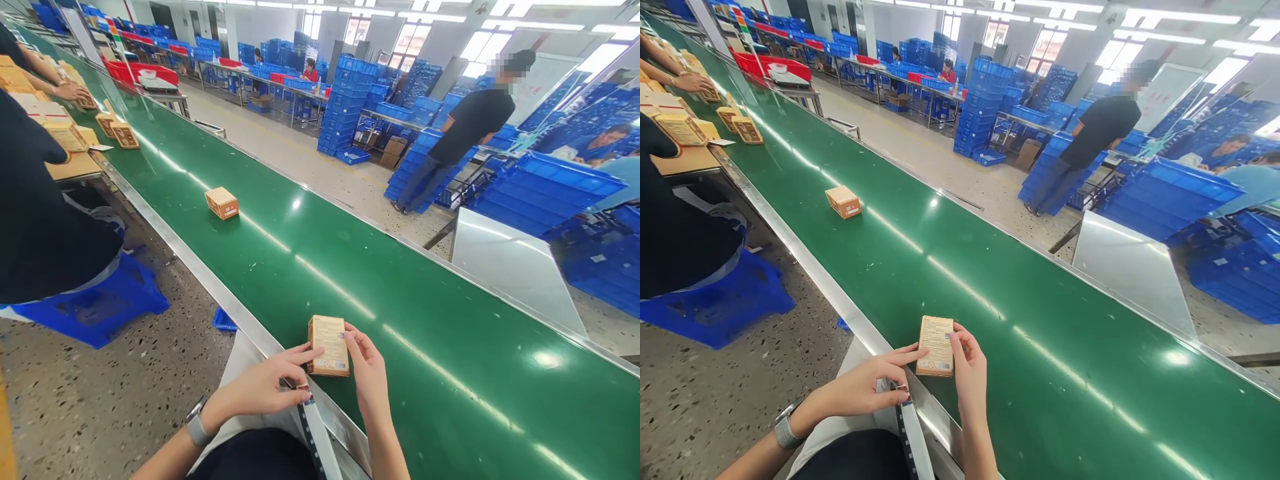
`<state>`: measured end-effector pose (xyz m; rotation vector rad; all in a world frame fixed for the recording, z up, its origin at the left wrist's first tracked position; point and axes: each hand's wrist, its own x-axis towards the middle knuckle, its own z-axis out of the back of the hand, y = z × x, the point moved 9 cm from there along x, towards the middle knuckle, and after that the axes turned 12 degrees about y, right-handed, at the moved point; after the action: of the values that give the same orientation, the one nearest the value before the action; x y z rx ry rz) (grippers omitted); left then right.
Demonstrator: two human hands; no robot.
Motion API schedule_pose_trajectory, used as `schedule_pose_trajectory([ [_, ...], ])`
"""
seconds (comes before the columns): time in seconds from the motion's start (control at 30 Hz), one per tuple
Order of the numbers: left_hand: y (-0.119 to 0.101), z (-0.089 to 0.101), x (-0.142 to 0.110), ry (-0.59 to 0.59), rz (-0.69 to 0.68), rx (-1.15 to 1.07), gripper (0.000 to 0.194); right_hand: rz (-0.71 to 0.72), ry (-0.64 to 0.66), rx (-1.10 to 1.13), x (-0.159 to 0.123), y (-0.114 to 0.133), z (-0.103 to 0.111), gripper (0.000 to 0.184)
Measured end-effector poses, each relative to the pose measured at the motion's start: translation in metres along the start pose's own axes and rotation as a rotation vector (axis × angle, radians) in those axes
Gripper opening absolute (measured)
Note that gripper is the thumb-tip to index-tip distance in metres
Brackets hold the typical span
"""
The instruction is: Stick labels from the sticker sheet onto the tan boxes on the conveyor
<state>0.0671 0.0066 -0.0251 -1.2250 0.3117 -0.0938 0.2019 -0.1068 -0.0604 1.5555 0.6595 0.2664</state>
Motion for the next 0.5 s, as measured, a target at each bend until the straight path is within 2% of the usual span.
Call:
schedule_pose_trajectory([
  [0.13,-0.004,-0.005,0.004,0.026,-0.019,-0.013,0.016,-0.029,-0.076,0.072,-0.006,-0.008,0.002,0.044],
  [0.3,-0.012,-0.012,0.011,0.066,-0.034,-0.023,0.017,-0.004,-0.112,0.051,-0.014,-0.010,0.010,0.043],
  [0.4,-0.016,-0.016,0.013,0.090,-0.043,-0.017,0.018,0.011,-0.121,0.009,-0.017,-0.008,0.015,0.043],
  [0.5,-0.020,-0.019,0.016,0.122,-0.058,-0.025,0.018,0.040,-0.156,-0.129,-0.021,0.001,0.020,0.043],
])
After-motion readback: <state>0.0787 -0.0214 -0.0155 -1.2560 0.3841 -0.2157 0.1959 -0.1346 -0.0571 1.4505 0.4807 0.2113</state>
